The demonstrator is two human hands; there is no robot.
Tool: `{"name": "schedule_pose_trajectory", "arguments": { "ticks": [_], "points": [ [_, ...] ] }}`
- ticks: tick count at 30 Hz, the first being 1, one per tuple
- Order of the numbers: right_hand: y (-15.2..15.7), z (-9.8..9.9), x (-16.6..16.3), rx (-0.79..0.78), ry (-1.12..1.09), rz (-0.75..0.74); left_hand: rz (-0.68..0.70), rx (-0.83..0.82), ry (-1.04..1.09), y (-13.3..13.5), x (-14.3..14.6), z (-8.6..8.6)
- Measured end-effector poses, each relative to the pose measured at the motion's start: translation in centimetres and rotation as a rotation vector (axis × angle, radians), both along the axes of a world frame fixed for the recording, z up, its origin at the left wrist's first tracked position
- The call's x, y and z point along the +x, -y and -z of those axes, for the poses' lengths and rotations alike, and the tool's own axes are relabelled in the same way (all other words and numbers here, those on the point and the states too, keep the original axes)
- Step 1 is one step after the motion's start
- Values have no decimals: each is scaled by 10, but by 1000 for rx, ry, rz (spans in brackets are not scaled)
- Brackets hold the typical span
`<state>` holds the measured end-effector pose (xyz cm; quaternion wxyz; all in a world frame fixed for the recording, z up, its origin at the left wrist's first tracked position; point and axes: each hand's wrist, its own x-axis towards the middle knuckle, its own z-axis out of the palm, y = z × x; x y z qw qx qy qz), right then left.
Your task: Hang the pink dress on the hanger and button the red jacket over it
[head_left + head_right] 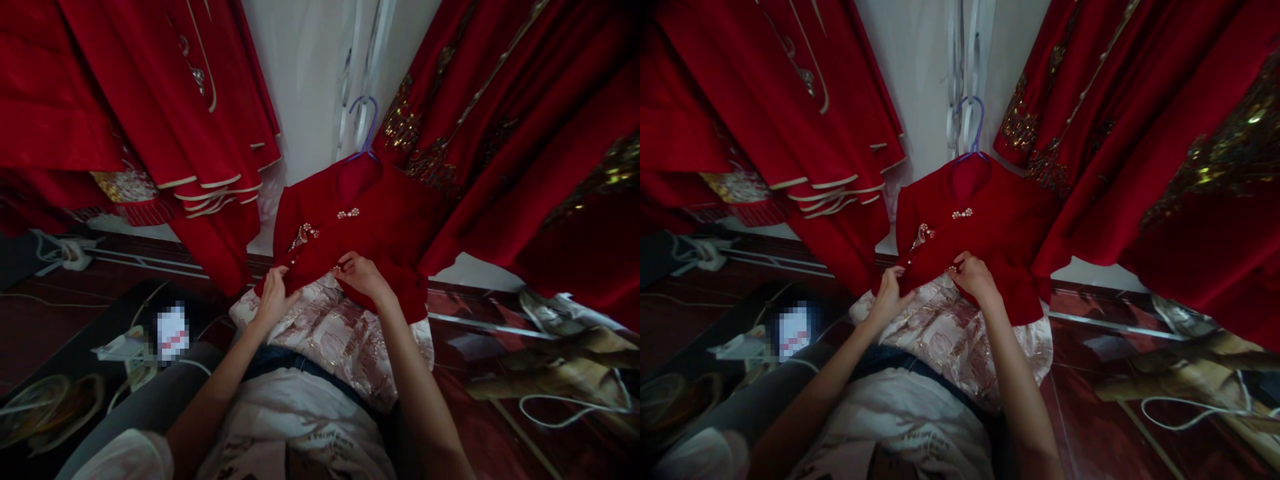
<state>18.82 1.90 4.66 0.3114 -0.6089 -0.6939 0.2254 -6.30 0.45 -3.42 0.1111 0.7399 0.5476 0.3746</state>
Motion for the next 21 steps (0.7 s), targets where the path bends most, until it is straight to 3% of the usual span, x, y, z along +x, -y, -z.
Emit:
{"name": "schedule_pose_trajectory", "arguments": {
  "ticks": [6, 9, 13, 17, 21],
  "points": [
    [-1, 12, -18, 38, 173, 31, 52, 152, 149, 13, 11, -43],
    [-5, 16, -21, 80, 189, 43, 238, 100, 100, 19, 25, -55],
    [-9, 17, -13, 79, 146, 19, 515, -133, -253, 25, 41, -38],
    [0, -1, 5, -59, -93, -172, 503, -172, -382, 27, 43, -16],
    [19, -31, 5, -82, -330, -341, 567, -190, -316, 27, 41, -15]
  ]
}}
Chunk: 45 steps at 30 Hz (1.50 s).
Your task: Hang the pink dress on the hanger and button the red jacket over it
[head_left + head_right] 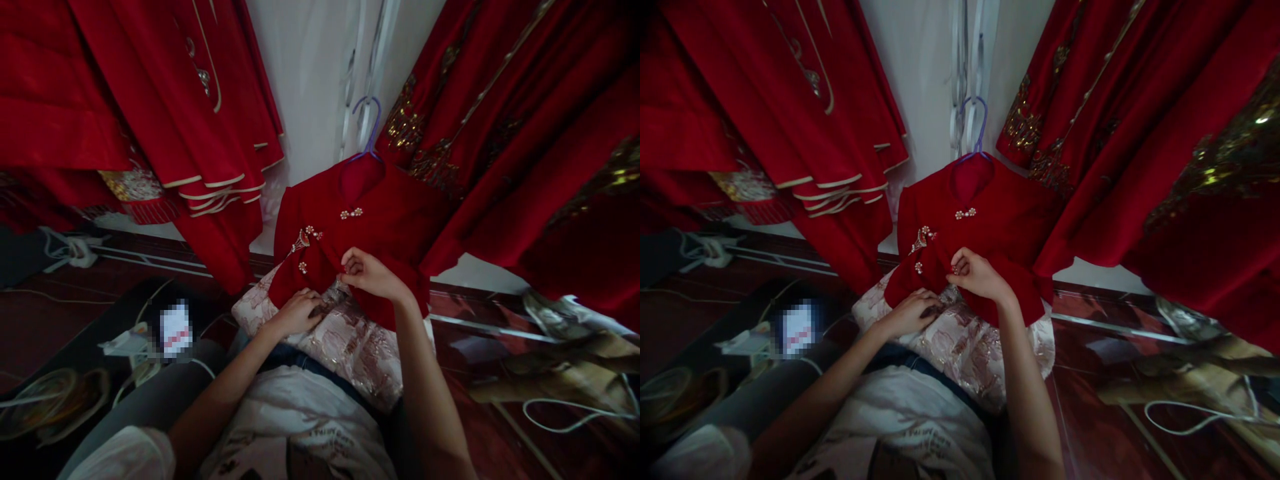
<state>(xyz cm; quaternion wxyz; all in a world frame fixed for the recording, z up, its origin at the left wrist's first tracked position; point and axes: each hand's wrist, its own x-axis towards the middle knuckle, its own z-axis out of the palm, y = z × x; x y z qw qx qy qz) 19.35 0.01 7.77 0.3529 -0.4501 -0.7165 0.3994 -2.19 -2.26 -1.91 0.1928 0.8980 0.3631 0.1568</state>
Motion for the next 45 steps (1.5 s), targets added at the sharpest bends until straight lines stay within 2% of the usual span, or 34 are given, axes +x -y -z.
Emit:
{"name": "schedule_pose_trajectory", "arguments": {
  "ticks": [3, 5, 7, 9, 10, 13, 16, 22, 26, 30, 34, 39, 45],
  "points": [
    [6, -5, -13, 79, 0, 38, -53, -12, 152, 2, 4, -6],
    [2, 5, -22, 131, 72, 82, -201, 44, 321, 0, 7, -11],
    [-6, 19, -27, 154, 162, 105, -406, 167, 482, -6, 5, -16],
    [-15, 32, -28, 152, 239, 100, -551, 277, 546, -16, -1, -20],
    [-18, 37, -27, 146, 264, 92, -572, 298, 536, -22, -5, -22],
    [-21, 44, -22, 131, 282, 86, -514, 245, 445, -38, -17, -24],
    [-19, 42, -21, 132, 249, 86, -495, 194, 418, -43, -20, -26],
    [-16, 33, -34, 114, 95, 120, -471, 291, 313, -42, -12, -30],
    [-15, 40, -52, 193, 23, 208, -455, 328, 255, -41, -11, -34],
    [-19, 60, -66, 277, 12, 288, -469, 252, 342, -38, -9, -34],
    [-22, 75, -70, 312, -27, 270, -522, 110, 489, -36, -4, -31],
    [-24, 75, -66, 296, -46, 243, -549, 18, 607, -40, -1, -29],
    [-24, 73, -64, 316, -17, 232, -546, 0, 648, -43, -2, -29]
  ]
}}
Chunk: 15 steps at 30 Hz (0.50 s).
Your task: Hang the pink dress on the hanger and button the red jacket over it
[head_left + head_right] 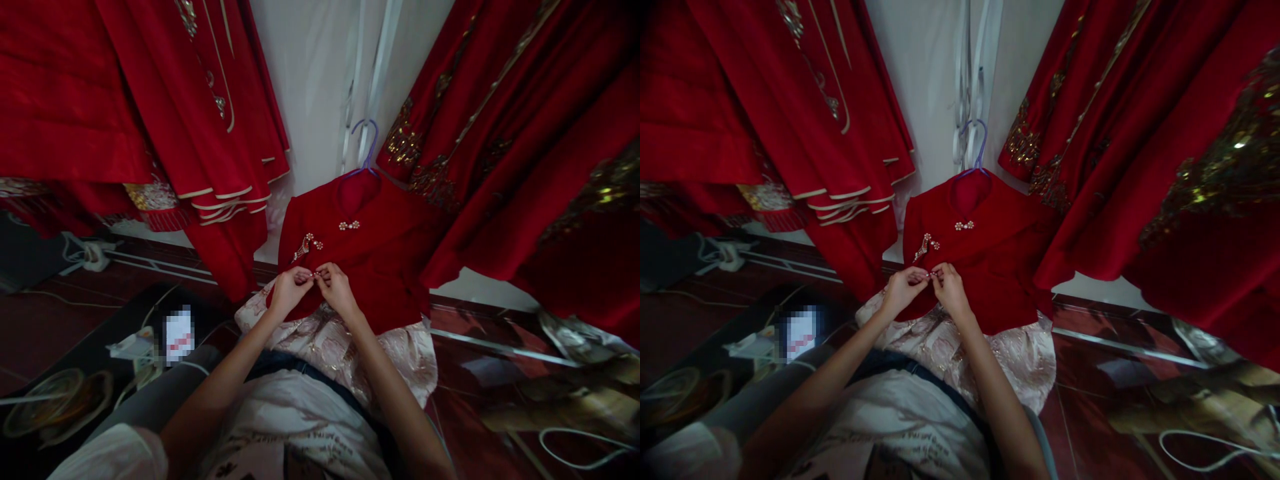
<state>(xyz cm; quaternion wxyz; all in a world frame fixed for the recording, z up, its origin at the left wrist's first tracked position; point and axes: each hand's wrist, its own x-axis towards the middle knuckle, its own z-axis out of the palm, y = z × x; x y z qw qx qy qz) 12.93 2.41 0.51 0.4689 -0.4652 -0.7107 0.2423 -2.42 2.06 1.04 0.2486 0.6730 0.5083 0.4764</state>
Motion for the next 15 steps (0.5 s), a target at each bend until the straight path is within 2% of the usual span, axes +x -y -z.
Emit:
{"name": "schedule_pose_trajectory", "arguments": {
  "ticks": [10, 15],
  "points": [
    [4, 0, -6, -16, 4, 0, -16, -38, -78, 8, -5, -6],
    [9, 0, -11, 19, 30, 2, -47, 20, -294, 3, -8, -8]
  ]
}}
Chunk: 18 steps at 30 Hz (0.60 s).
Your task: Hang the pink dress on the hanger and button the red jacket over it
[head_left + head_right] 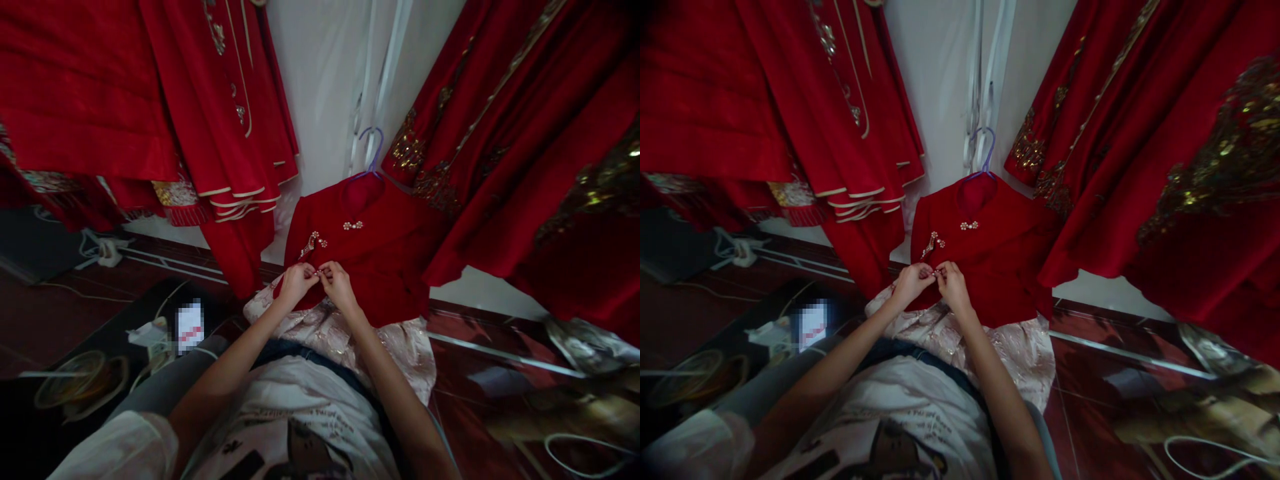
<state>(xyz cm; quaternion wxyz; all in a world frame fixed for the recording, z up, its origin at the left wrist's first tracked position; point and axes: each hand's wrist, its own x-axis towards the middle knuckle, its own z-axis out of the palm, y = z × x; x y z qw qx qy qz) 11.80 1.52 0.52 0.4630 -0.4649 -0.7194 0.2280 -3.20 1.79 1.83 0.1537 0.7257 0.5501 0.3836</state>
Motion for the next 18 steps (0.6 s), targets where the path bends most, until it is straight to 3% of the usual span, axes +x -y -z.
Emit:
{"name": "schedule_pose_trajectory", "arguments": {
  "ticks": [8, 13, 18],
  "points": [
    [4, -8, 2, 9, 72, -12, 71, 124, -62, -3, -19, 9],
    [9, -44, 40, -108, 25, -145, 69, 180, -92, 5, -34, 2],
    [20, -80, 77, -127, -84, -128, 158, 230, -218, -7, -27, -3]
  ]
}}
